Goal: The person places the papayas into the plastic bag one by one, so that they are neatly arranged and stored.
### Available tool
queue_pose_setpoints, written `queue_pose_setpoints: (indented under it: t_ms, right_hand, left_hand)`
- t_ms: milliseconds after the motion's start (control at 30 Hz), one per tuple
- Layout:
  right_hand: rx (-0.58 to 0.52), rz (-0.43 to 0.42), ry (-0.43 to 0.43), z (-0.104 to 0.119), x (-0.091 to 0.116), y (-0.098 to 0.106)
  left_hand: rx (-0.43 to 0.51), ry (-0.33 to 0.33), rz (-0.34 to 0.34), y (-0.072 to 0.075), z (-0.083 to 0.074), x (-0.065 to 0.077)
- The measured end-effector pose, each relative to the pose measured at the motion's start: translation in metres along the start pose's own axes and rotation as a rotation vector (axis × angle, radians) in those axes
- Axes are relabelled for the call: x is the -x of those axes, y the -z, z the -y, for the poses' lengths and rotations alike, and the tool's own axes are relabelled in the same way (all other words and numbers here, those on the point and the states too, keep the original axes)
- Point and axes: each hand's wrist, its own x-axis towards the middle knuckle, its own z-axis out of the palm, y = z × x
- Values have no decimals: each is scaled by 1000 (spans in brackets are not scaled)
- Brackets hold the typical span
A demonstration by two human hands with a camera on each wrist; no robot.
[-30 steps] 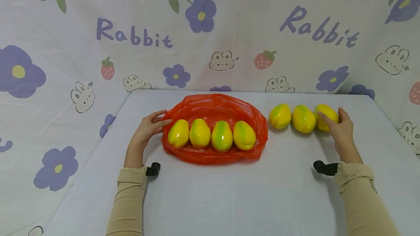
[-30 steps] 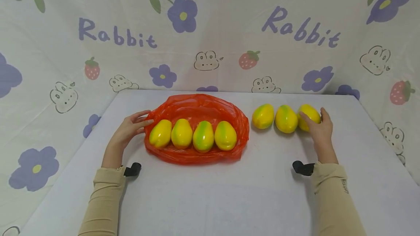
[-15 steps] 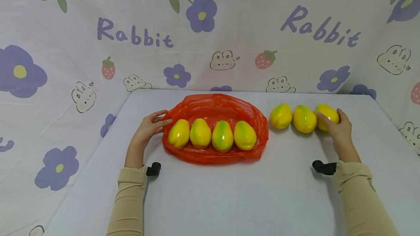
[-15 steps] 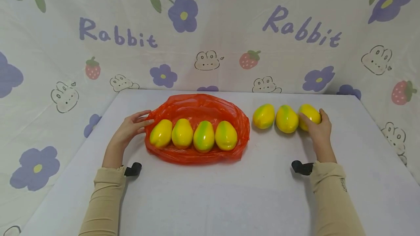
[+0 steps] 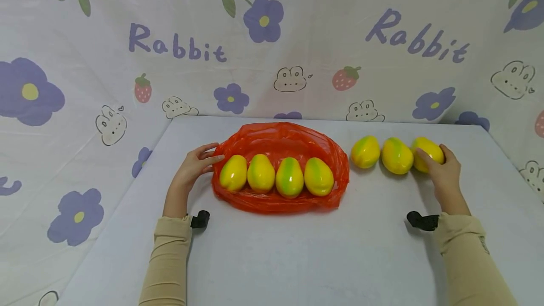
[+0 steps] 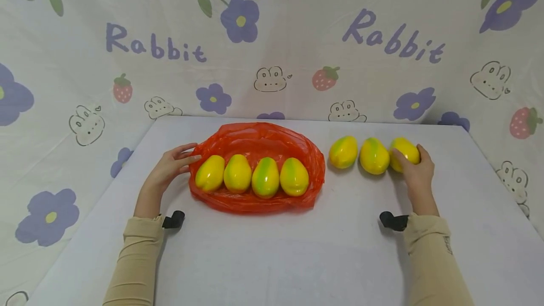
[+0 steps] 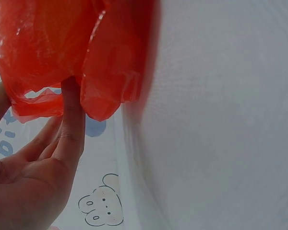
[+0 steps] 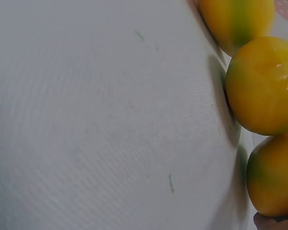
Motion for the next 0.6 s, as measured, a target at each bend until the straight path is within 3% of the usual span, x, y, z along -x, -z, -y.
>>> queue_pose_setpoints:
  t_ms: [367,600]
  right_hand:
    - [-48,-43,-37,5,1,6]
    - [-66,-72,3,14,5,7]
  left_hand:
    - [9,16,8,-1,-1,-2]
    - [-2,10,8,-3,-8,6]
